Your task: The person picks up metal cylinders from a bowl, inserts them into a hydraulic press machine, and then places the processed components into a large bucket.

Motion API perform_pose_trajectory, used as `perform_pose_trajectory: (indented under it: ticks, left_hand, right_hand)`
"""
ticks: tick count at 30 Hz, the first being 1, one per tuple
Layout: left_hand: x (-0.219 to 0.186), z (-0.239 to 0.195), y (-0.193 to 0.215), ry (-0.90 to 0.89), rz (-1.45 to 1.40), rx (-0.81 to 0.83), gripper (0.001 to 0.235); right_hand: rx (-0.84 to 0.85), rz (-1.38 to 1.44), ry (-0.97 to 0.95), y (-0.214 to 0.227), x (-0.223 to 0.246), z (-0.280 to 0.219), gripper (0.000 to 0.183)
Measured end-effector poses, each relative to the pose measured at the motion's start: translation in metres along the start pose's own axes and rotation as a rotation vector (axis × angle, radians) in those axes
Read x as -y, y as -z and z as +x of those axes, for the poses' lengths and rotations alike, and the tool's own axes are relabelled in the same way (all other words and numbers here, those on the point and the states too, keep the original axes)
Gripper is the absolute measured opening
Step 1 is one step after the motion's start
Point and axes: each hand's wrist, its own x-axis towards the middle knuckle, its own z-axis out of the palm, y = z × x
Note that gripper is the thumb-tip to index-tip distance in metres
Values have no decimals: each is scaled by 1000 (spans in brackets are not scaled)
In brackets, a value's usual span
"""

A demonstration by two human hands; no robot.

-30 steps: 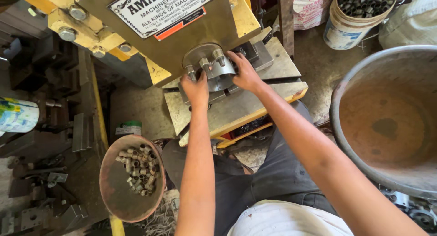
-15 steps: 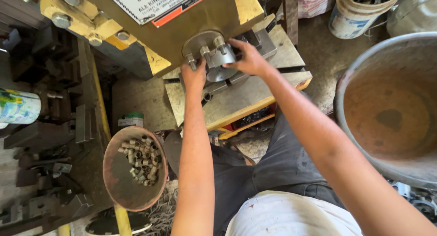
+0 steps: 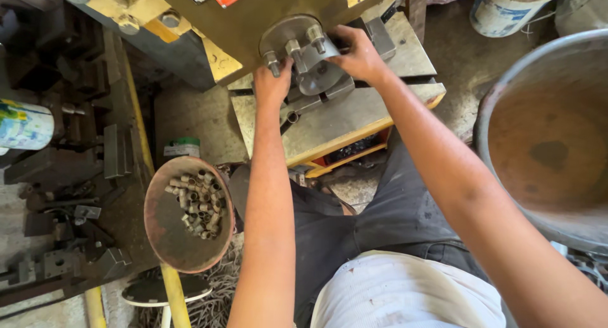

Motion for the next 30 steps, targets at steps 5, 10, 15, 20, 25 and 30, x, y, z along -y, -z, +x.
perform_pose_trajectory:
  ticks: [5,10,15,20,25,30]
  left_hand:
    - [-4,-2,1,-95,-21,-34,33]
    - [-3,-4,-3,4,-159,-18,31]
    - [-3,-8,-9,14,-298,-27,29]
    - [-2,-7,-9,-29,-337,-52,31]
    - [-17,-16,9,-6,-350,13,35]
    - [-22,-40,31,-69,-424,120,70]
  right_hand:
    - [-163,-89,87,-12,-8,-11,84]
    - [-187,-174,93,-27,-6,-8,89]
    - [-173,-106,48,-29,-3,-10,88]
    - [-199,-181,52,-26,-10,-4,91]
    - [-180,-129,53,-26,-9,-3,88]
    - [-160,-176,47,-25,-1,-6,83]
